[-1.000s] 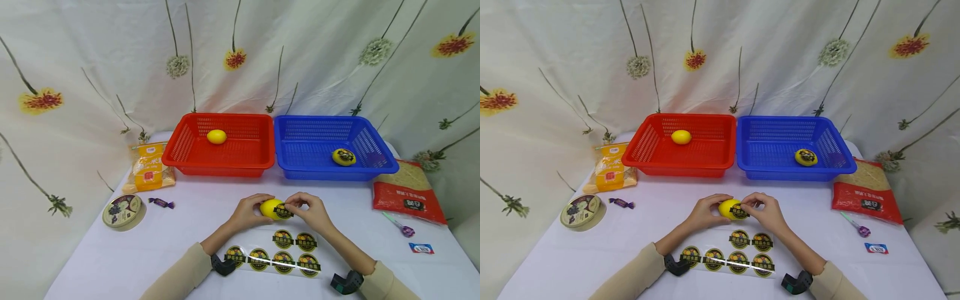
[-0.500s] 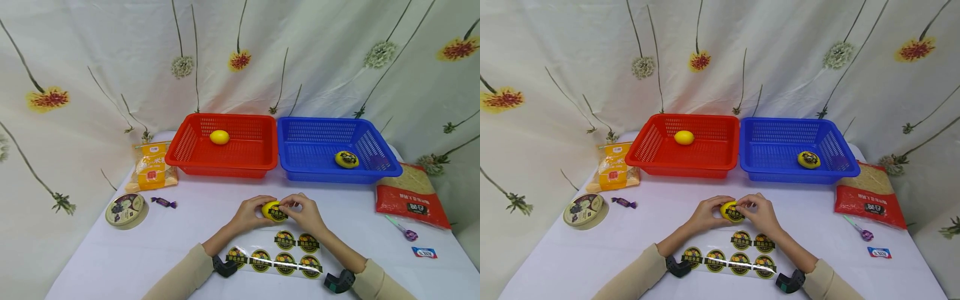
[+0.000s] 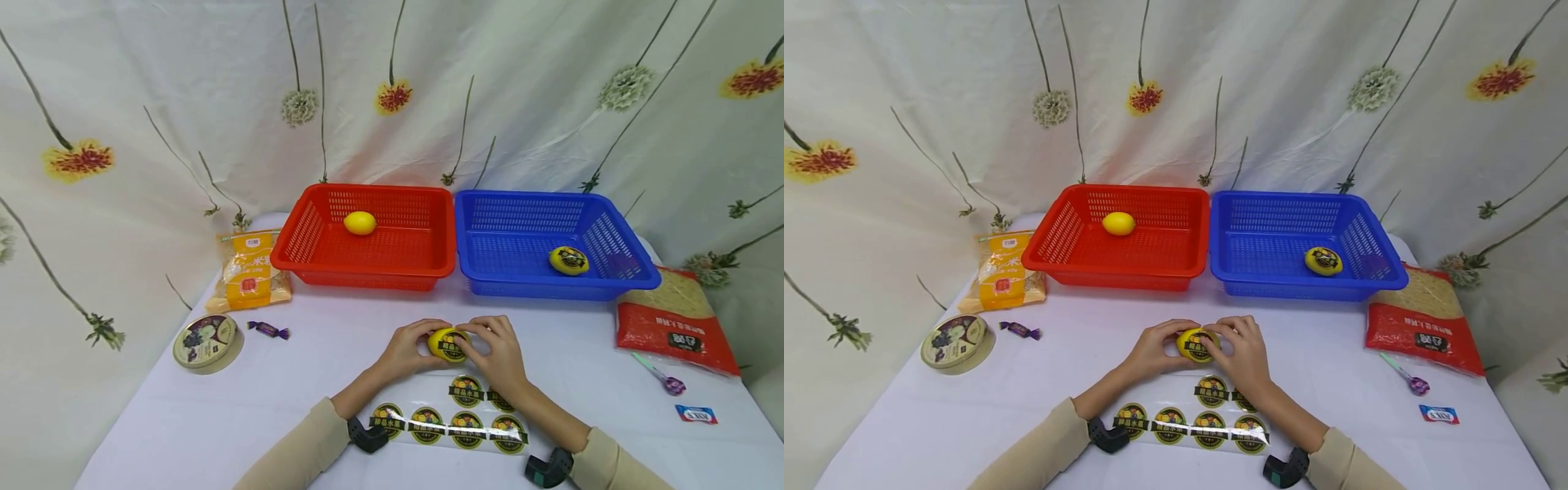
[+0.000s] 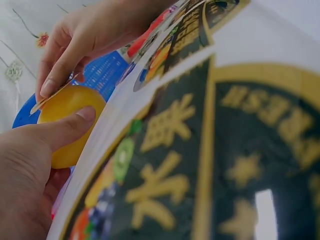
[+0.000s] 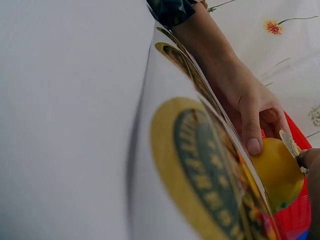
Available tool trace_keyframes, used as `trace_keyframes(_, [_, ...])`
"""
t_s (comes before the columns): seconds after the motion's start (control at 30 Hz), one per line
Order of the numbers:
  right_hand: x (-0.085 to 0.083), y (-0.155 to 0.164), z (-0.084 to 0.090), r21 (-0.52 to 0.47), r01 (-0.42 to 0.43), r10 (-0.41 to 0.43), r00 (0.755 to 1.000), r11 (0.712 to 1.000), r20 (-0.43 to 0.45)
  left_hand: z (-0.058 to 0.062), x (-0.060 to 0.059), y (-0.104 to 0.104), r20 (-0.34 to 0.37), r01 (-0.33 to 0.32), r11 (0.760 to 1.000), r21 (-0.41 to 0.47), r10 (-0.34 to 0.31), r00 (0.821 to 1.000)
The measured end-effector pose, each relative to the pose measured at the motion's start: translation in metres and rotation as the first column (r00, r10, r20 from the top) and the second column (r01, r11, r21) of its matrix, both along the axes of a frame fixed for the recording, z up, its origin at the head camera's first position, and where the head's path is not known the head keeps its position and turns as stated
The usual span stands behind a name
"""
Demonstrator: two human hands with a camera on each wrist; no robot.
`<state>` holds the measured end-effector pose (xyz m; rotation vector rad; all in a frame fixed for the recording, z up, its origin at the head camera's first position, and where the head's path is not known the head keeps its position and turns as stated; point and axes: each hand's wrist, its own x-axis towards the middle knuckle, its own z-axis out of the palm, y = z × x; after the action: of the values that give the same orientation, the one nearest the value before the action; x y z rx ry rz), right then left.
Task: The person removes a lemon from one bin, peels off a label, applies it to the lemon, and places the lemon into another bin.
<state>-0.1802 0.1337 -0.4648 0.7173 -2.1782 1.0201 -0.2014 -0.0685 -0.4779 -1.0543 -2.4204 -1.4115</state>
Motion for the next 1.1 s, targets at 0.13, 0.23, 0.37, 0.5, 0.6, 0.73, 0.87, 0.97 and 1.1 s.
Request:
trace_keyframes(0.13, [0.002,0.003,-0.001,-0.011,-0.007,0.007,1.0,1.0,0.005,-0.001,0.0,0.0,0.002,0.005,1.0,0.006,-0.005,1.0])
trace_keyframes(0.23, [0.004,0.006,-0.001,-0.022,-0.071,0.072,0.997,0.997,0.015,-0.002,-0.001,0.0,0.002,0.004,1.0,0.006,-0.004,1.0])
trace_keyframes(0.37, [0.005,0.007,-0.003,-0.022,-0.155,0.156,0.987,0.988,0.029,-0.002,-0.001,0.0,0.0,0.001,1.0,0.004,-0.001,1.0])
trace_keyframes(0.5, [0.005,0.007,-0.004,-0.016,-0.178,0.179,0.982,0.984,0.062,-0.001,-0.001,0.0,-0.004,-0.004,1.0,0.002,0.004,1.0])
trace_keyframes(0.6, [0.005,0.007,-0.006,-0.011,-0.177,0.177,0.981,0.984,0.081,-0.002,0.0,0.0,-0.009,-0.003,1.0,0.0,0.003,1.0])
trace_keyframes(0.73, [0.005,0.007,-0.007,-0.011,-0.176,0.176,0.981,0.984,0.082,-0.002,0.0,0.0,-0.018,-0.002,1.0,-0.002,0.002,1.0])
trace_keyframes(0.87, [0.004,0.007,-0.008,-0.016,-0.182,0.183,0.98,0.983,0.078,-0.002,-0.001,0.0,-0.024,-0.002,1.0,-0.002,0.002,1.0])
trace_keyframes(0.97, [0.003,0.006,-0.009,-0.021,-0.189,0.19,0.979,0.982,0.067,-0.002,-0.001,0.0,-0.016,-0.001,1.0,-0.001,0.001,1.0])
trace_keyframes(1.1, [0.002,0.007,-0.011,-0.018,-0.192,0.193,0.98,0.981,0.043,-0.002,-0.001,-0.001,0.0,-0.001,1.0,0.004,0.001,1.0])
